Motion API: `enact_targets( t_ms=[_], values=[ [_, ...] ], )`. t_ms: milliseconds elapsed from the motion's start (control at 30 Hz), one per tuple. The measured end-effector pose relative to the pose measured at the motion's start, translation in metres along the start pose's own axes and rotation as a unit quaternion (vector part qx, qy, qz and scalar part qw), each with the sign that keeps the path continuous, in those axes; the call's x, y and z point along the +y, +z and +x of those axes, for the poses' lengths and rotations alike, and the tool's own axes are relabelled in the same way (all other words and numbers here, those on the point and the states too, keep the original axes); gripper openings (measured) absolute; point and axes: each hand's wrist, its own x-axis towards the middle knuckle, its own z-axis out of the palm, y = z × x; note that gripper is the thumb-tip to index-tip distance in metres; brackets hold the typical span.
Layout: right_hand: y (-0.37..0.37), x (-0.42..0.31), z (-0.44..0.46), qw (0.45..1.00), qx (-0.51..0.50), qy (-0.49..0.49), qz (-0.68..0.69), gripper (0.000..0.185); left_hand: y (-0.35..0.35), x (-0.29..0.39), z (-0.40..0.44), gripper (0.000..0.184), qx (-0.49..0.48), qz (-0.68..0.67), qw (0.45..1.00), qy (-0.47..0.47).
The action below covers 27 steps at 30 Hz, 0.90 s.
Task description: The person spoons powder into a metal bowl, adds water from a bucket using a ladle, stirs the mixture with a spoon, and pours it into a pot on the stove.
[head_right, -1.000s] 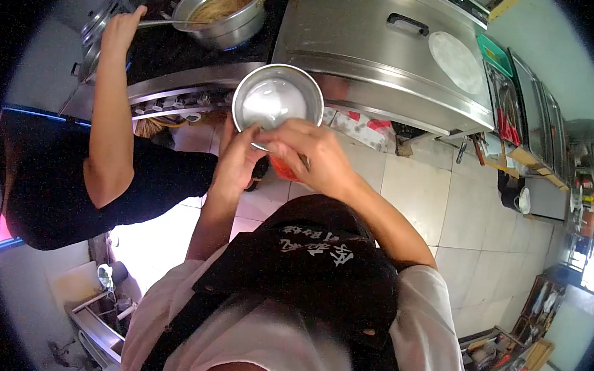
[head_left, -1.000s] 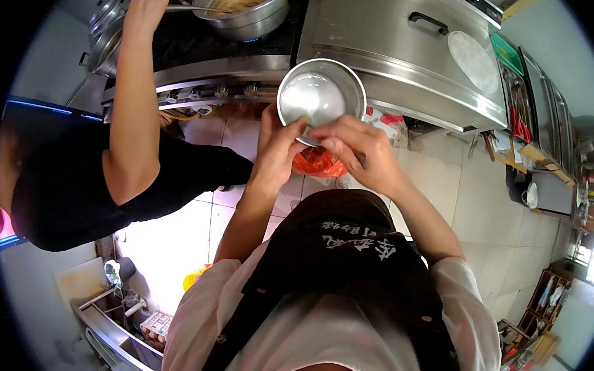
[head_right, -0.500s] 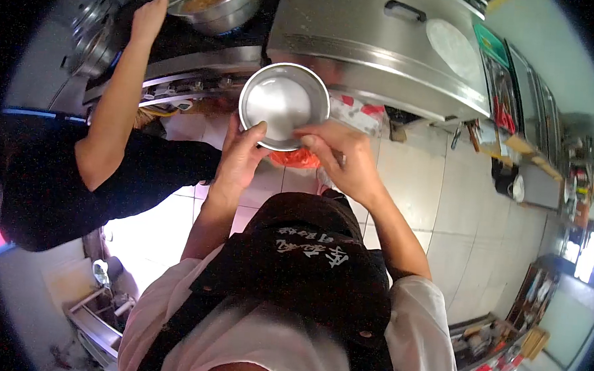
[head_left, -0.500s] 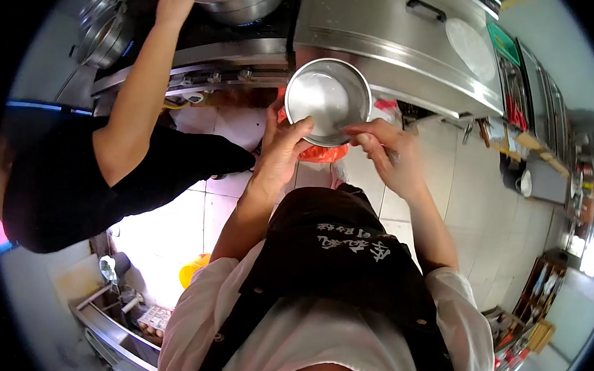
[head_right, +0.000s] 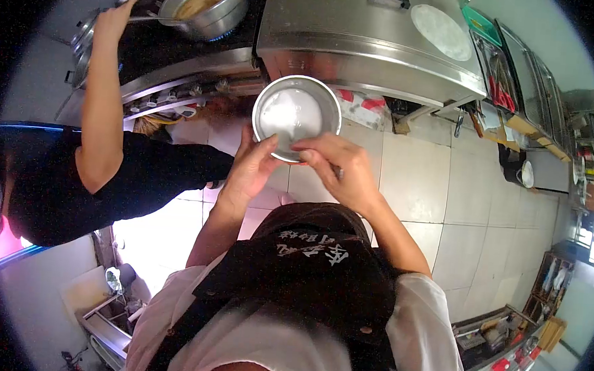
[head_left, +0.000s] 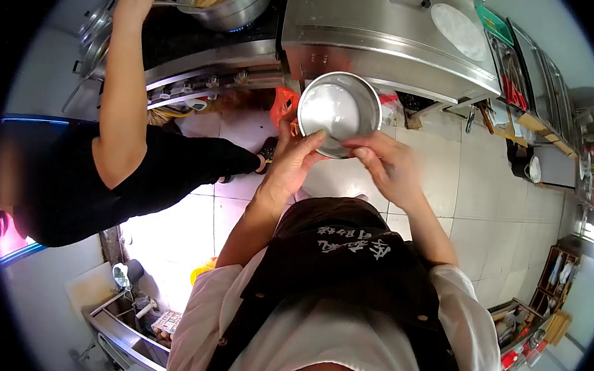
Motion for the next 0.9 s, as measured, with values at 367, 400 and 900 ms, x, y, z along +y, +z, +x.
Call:
enact_targets(
  t_ms=[367, 400, 900],
  values=[
    [-0.120, 0.026, -0.071, 0.988, 0.119, -0.026, -0.095, 0.010, 0.103, -0.066, 0.013, 0.057, -0.034, 0.021, 0.999, -0.022],
    [-0.130, 0.024, -0.083, 0.990, 0.113, -0.013, -0.080, 0.010, 0.113, -0.075, 0.014, 0.057, -0.042, 0.031, 0.998, -0.033],
    [-0.300, 0.085, -0.246, 0.953, 0.283, 0.057, -0.095, 0.017, 0.289, -0.252, 0.055, 0.054, -0.256, 0.078, 0.940, -0.213]
  ],
)
